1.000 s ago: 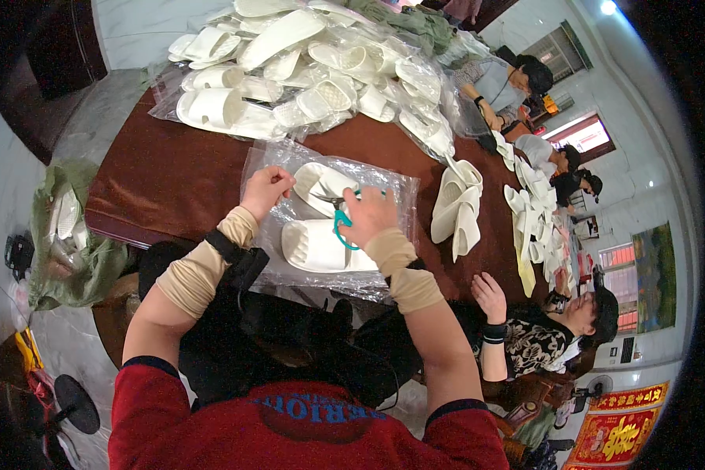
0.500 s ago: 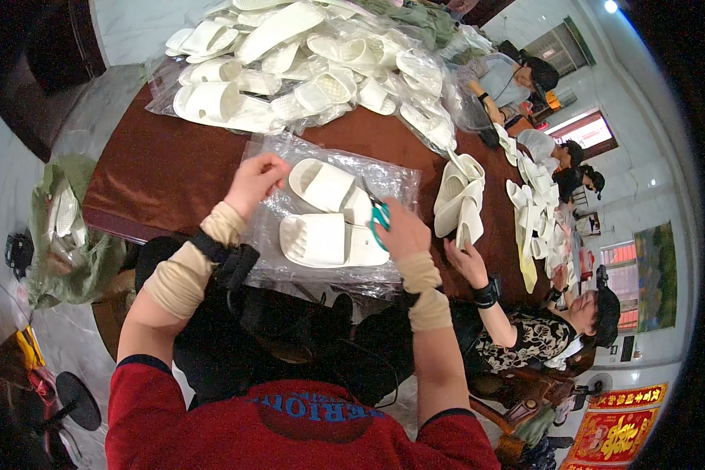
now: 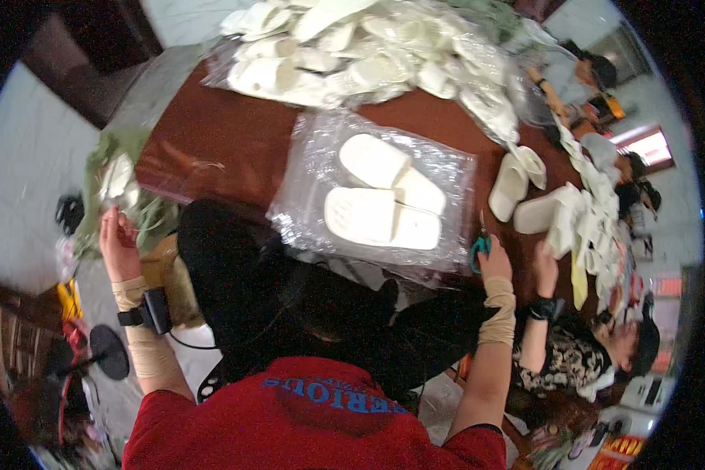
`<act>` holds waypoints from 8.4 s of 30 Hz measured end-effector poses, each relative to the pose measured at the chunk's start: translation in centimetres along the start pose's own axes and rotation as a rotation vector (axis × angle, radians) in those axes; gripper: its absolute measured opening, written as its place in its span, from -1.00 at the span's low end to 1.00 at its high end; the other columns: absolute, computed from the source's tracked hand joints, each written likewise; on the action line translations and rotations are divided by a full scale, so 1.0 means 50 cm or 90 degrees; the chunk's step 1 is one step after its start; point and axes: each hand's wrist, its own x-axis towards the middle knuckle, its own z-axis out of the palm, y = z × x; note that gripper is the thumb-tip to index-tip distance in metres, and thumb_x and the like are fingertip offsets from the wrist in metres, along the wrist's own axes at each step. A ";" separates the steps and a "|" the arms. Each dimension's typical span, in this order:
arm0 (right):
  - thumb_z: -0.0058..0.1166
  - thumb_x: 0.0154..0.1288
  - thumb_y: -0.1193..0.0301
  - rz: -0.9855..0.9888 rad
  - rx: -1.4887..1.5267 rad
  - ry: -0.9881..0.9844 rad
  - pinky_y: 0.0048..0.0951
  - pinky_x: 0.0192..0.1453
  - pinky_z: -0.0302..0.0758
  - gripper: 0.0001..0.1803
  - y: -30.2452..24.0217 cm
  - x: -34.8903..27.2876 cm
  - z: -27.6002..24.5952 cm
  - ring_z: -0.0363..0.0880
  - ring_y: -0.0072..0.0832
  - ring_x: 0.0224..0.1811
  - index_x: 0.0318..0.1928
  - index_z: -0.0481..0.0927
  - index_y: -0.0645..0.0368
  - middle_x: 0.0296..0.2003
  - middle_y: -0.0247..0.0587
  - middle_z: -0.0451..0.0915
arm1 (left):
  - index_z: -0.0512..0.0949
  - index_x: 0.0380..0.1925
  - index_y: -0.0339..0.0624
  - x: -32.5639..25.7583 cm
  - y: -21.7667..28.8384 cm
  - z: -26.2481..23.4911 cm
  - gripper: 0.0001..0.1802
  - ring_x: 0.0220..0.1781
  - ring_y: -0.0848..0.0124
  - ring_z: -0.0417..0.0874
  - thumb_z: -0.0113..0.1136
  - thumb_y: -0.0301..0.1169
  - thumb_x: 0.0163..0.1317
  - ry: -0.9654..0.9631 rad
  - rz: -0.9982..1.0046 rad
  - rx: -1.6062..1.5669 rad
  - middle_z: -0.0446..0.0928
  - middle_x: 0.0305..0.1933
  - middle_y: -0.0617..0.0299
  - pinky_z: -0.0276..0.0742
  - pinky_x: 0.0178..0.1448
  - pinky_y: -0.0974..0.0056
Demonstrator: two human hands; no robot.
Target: Sorting and preparing white slipper upper components into plastic bags.
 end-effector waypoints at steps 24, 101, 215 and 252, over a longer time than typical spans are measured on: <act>-0.02 0.36 0.33 0.054 0.841 -0.151 -0.50 -0.37 0.57 -0.59 -0.461 -0.039 -0.104 0.66 -0.40 -0.38 0.12 0.41 0.33 -0.11 -0.15 0.56 | 0.46 0.07 -0.31 0.007 -0.068 0.055 -0.66 0.03 0.49 0.51 0.06 -0.44 0.32 -0.101 0.199 0.366 0.54 0.05 0.20 0.39 0.12 0.40; 0.02 0.25 0.22 -0.152 0.189 0.027 -0.16 -0.05 0.53 -0.68 -0.290 -0.194 -0.030 0.53 -0.10 -0.08 -0.01 0.48 0.01 -0.07 -0.06 0.49 | 0.40 0.18 -0.03 -0.189 -0.357 0.361 -0.46 0.26 -0.03 0.32 0.20 -0.32 0.14 -0.710 0.393 0.817 0.35 0.26 0.04 0.21 0.33 -0.05; 0.02 0.27 0.14 -0.004 0.132 0.056 0.06 0.43 -0.02 -0.34 -0.266 -0.088 0.075 -0.08 -0.22 0.48 0.37 0.17 -0.26 0.43 -0.23 0.00 | 0.25 0.27 -0.16 -0.128 -0.348 0.584 -0.29 0.35 -0.12 0.21 0.26 -0.21 0.15 -0.616 0.475 0.678 0.22 0.33 -0.17 0.13 0.36 -0.08; -0.04 0.33 0.31 -0.004 0.292 0.404 -0.15 -0.14 0.41 -0.80 -0.127 0.033 -0.151 0.48 -0.03 -0.17 -0.22 0.49 0.20 -0.29 -0.03 0.46 | 0.43 -0.26 -0.17 -0.095 -0.212 0.561 -0.94 -0.45 0.07 0.62 -0.01 -0.45 0.35 -0.469 0.316 0.524 0.52 -0.47 -0.11 0.48 -0.39 0.13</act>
